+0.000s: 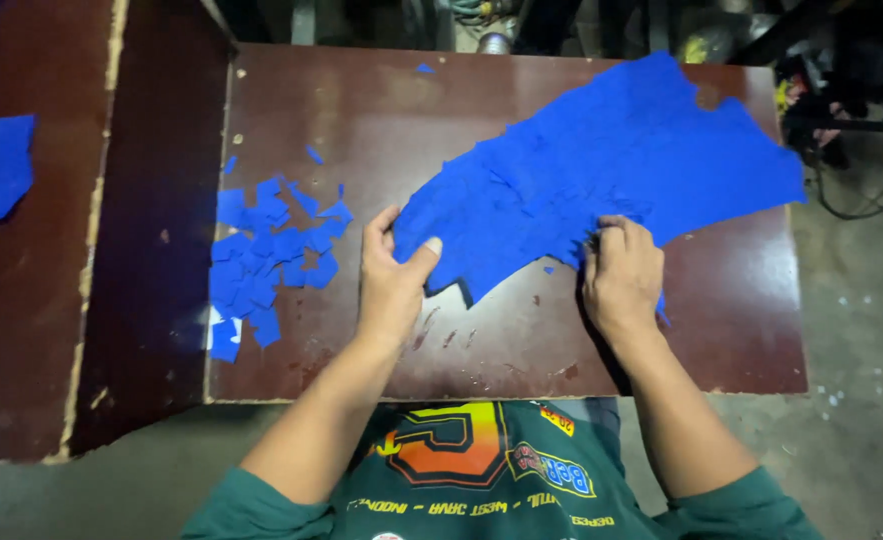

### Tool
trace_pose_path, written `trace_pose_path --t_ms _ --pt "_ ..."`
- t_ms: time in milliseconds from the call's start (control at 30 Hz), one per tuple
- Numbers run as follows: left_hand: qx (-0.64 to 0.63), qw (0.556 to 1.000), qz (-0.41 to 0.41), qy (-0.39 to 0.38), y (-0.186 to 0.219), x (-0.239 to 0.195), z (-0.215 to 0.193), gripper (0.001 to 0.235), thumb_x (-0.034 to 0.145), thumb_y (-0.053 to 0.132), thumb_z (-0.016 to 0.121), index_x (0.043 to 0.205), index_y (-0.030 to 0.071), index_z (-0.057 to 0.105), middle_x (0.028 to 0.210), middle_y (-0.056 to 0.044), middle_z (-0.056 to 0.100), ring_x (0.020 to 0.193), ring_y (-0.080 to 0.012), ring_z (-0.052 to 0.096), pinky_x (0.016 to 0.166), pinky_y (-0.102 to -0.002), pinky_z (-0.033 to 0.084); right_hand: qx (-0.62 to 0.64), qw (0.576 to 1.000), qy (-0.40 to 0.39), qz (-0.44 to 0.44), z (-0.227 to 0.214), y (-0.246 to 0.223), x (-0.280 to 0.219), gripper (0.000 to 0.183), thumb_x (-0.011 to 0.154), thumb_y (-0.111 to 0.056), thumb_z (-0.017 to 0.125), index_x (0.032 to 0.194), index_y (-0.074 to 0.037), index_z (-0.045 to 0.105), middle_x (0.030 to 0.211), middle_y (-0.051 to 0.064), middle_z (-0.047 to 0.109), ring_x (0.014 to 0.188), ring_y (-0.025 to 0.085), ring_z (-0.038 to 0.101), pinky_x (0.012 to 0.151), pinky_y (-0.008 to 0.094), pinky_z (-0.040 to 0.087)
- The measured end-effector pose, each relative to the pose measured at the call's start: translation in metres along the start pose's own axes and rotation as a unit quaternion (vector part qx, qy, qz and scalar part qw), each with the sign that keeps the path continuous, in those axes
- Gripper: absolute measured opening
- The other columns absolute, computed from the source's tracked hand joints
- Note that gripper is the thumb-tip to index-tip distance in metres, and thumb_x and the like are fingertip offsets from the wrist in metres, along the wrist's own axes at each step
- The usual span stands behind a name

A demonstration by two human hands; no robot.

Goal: Using small hand-held snips to precisely cut out intricate patterns from a sheet of blue fabric on a work table.

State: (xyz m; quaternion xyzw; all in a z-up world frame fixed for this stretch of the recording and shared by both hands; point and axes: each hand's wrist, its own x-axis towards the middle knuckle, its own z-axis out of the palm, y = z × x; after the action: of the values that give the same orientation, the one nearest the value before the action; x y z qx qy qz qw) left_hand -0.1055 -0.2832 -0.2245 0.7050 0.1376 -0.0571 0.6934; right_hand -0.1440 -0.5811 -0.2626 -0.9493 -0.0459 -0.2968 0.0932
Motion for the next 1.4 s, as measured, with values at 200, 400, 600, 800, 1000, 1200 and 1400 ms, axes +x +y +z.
trace_pose_path --t_ms 200,400,600,800,1000,1200,1400 --pt "-0.361 0.924 -0.129 0.0 -0.001 -0.019 -0.009 0.088 0.098 0.026 0.062 0.162 0.01 0.004 0.128 -0.022 0.053 0.104 -0.0296 0.065 0.082 -0.04 0.06 -0.099 0.993 -0.027 -0.055 0.007 0.002 -0.008 0.021 0.09 -0.02 0.075 0.094 -0.005 0.061 0.124 0.012 0.068 0.118 0.034 0.067 0.088 0.044 0.055" --pt "-0.269 0.94 -0.195 -0.075 -0.029 -0.002 -0.004 0.036 0.101 0.031 0.064 0.124 0.004 0.055 0.107 -0.014 0.061 0.107 -0.0395 0.072 0.084 -0.044 0.06 -0.086 0.994 -0.026 -0.06 -0.002 0.003 -0.016 0.018 0.092 -0.016 0.075 0.095 -0.008 0.06 0.124 0.01 0.07 0.119 0.033 0.068 0.089 0.043 0.055" --pt "-0.065 0.984 -0.164 -0.037 -0.009 -0.003 0.002 0.026 0.087 0.025 0.075 0.096 0.003 0.066 0.058 -0.021 0.069 0.043 -0.0228 0.07 0.033 -0.026 0.051 -0.07 0.995 -0.033 -0.056 -0.01 0.007 -0.027 0.012 0.101 -0.019 0.068 0.096 -0.012 0.059 0.124 0.003 0.073 0.121 0.027 0.07 0.09 0.039 0.052" --pt "0.034 0.985 -0.165 -0.019 -0.017 -0.006 0.003 0.014 0.077 0.024 0.074 0.077 0.01 0.07 0.04 -0.007 0.057 0.027 -0.0137 0.05 0.029 -0.025 0.04 0.125 0.992 0.017 0.004 -0.037 -0.012 -0.032 0.028 0.111 -0.023 0.048 0.121 -0.007 0.068 0.09 0.004 0.068 0.08 0.029 0.068 0.076 0.038 0.054" --pt "-0.029 0.984 -0.174 -0.041 -0.004 -0.013 0.021 0.014 0.078 0.016 0.073 0.083 0.003 0.068 0.046 -0.013 0.06 0.032 -0.015 0.054 0.033 -0.024 0.043 0.469 0.773 -0.278 0.323 -0.043 -0.106 -0.021 0.038 0.105 -0.027 0.042 0.122 -0.013 0.073 0.083 0.011 0.072 0.078 0.024 0.068 0.077 0.041 0.056" --pt "-0.173 0.964 -0.198 -0.027 -0.001 -0.013 0.042 0.022 0.084 0.006 0.071 0.099 -0.005 0.061 0.058 -0.02 0.066 0.041 -0.0174 0.064 0.041 -0.022 0.053 0.627 0.558 -0.284 0.464 -0.029 -0.132 -0.022 0.031 0.106 -0.018 0.043 0.114 0.003 0.063 0.069 0.017 0.062 0.038 0.02 0.055 0.033 0.03 0.045" --pt "-0.126 0.978 -0.163 -0.014 0.004 -0.009 0.041 0.018 0.083 0.011 0.074 0.092 0.0 0.063 0.054 -0.017 0.064 0.036 -0.0137 0.055 0.035 -0.02 0.042 0.561 0.716 -0.155 0.385 -0.037 -0.09 -0.011 0.029 0.106 -0.012 0.044 0.109 0.004 0.068 0.064 0.014 0.058 0.041 0.018 0.053 0.037 0.029 0.042"
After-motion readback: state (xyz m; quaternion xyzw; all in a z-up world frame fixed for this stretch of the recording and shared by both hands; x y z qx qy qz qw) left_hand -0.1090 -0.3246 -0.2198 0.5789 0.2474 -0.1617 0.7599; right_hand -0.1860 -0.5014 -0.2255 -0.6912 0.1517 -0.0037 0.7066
